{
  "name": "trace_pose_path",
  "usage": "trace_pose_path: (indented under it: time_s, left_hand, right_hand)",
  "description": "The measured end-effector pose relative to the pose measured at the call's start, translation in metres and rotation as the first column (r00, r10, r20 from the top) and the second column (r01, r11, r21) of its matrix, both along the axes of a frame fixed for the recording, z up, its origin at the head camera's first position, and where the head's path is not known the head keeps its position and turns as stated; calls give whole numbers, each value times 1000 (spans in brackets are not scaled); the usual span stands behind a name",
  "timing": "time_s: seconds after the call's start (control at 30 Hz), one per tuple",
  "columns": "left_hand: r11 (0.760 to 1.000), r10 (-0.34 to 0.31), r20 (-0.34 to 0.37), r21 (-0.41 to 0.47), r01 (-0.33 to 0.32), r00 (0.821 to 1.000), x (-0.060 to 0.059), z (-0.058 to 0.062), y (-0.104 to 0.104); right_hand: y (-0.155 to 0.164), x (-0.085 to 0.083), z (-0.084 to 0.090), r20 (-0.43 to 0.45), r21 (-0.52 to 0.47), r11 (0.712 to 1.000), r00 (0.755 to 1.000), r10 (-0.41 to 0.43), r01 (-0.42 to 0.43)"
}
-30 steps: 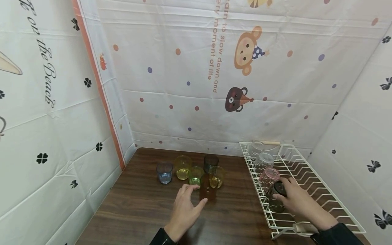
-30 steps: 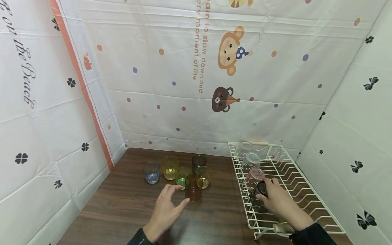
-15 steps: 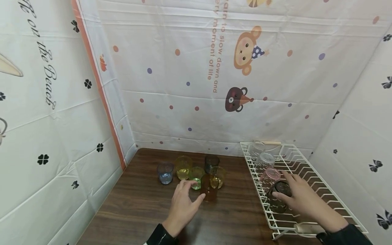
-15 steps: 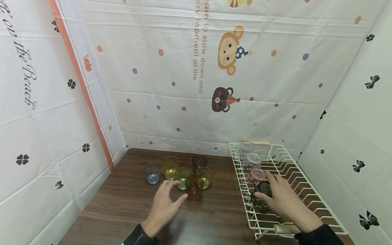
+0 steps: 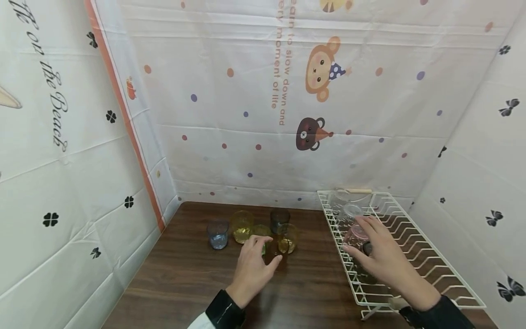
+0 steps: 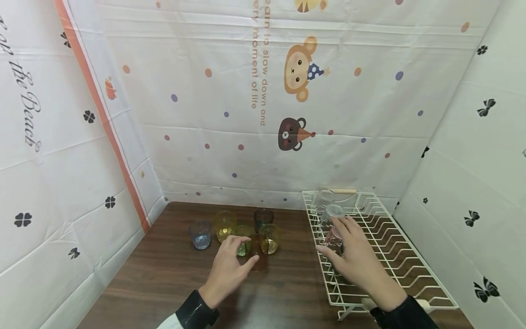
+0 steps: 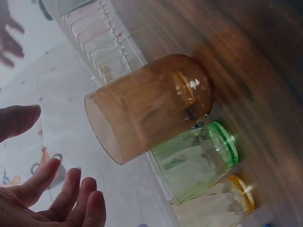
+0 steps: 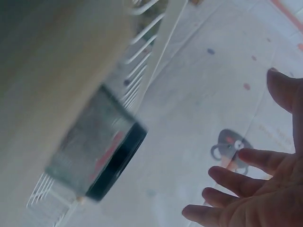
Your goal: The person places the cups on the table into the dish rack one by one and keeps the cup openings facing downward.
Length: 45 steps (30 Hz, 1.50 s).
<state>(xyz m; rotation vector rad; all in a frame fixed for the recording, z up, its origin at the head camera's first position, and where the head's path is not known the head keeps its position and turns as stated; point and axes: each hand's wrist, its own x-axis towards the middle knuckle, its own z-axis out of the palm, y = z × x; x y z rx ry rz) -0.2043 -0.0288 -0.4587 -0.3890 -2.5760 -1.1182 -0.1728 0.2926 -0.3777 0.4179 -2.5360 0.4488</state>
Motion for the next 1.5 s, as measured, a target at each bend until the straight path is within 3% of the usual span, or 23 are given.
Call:
trace_pose_path:
  time_s: [0.17,0.47,0.77,0.97,1.2,1.5]
  left_hand:
    - [997,2,-17,-82,-4,1000,-5,-4,5]
    - [986,-20,-43,-163,12,999,-14,-13,13]
    - [985,-8,34,-170,14,999,-31,-22,25]
    - [984,5,43,-180,3,999,-38,-30,29]
    - [986,32,44,-167,-24,998,-41,-31,33]
    - [994,66,27,-84,-64,997,-39,-30,37]
  right_hand:
    - [-21,-3,0,-65,-36,999,997,31,-34]
    - [-53,3,-5,-25,-134,991,1000,-16,13]
    - [-74,5,-19,49,-139,990,999,1,6]
    - [-82,5,-26,92,-152,988,995,26,-11]
    - [-90,5,-21,210,-198,980,977,31,11]
    - [-89,3,-22,241,-222,975,970,32,24]
